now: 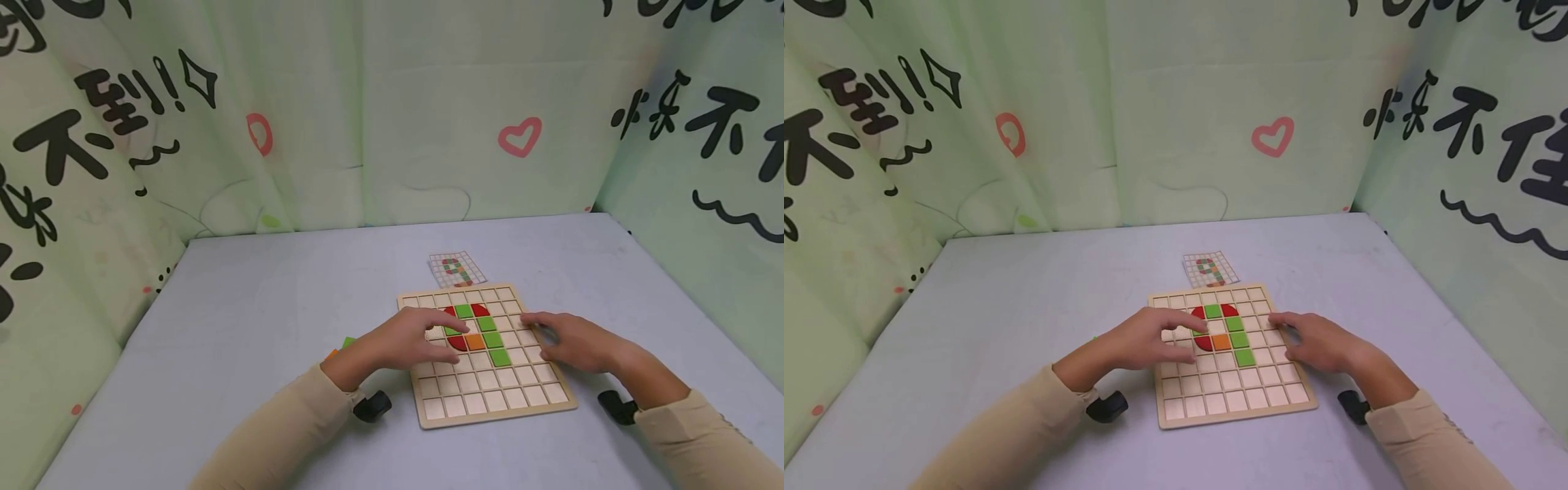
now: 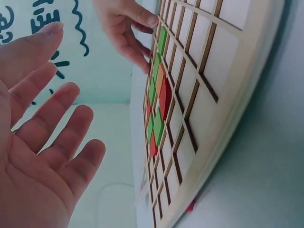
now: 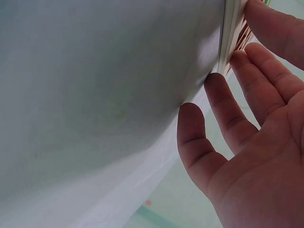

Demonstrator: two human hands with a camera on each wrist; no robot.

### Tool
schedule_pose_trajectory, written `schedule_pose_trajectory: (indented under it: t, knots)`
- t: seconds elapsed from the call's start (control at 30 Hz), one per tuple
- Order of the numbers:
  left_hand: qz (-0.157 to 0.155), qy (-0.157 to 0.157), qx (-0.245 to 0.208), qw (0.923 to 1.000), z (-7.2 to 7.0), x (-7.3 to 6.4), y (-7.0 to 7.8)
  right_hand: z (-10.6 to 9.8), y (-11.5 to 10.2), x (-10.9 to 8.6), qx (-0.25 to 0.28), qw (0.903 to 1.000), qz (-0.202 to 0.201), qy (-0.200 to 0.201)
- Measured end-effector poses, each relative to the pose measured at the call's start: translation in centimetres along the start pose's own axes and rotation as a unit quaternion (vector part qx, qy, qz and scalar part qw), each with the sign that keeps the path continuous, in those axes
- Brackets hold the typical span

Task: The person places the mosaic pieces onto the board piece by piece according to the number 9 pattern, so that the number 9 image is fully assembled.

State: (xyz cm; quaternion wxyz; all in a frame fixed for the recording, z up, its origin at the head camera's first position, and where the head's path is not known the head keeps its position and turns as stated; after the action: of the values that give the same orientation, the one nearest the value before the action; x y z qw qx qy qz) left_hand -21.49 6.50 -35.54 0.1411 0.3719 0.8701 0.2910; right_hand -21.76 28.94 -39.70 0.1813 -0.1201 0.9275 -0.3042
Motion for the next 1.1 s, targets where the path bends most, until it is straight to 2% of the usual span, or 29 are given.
schedule_pose_trajectory:
  t: [0.1,0.33,0.53,1.1]
  knots:
    - [-0.006,0.014,-0.006,0.9999,-0.6,-0.9,-0.8,0.0,0.0,0.0,0.002,1.0000,0.001,-0.001]
    - [-0.032,0.036,-0.010,0.9988,-1.5,-2.9,-3.6,0.0,0.1,0.0,-0.005,1.0000,-0.001,-0.003]
    - [-0.081,0.041,-0.003,0.9959,-2.1,-4.9,-5.7,-0.1,0.0,0.0,-0.002,0.9999,-0.013,-0.004]
    - [-0.137,0.066,0.016,0.9883,-3.2,-8.1,-9.4,0.0,-0.1,0.0,-0.003,0.9997,-0.023,-0.003]
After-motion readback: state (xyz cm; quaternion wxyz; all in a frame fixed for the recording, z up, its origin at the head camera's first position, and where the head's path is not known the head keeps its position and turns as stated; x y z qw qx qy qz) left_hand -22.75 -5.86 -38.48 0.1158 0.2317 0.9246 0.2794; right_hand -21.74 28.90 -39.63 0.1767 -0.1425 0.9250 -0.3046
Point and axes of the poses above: each hand's wrist, its own x-axis towards the middle knuckle, its own z-axis out of the palm, y = z × x, the point moved 9 cm from there along x, towards the middle knuckle, and after that the axes turned 12 degrees about x, right-handed, at the moved point
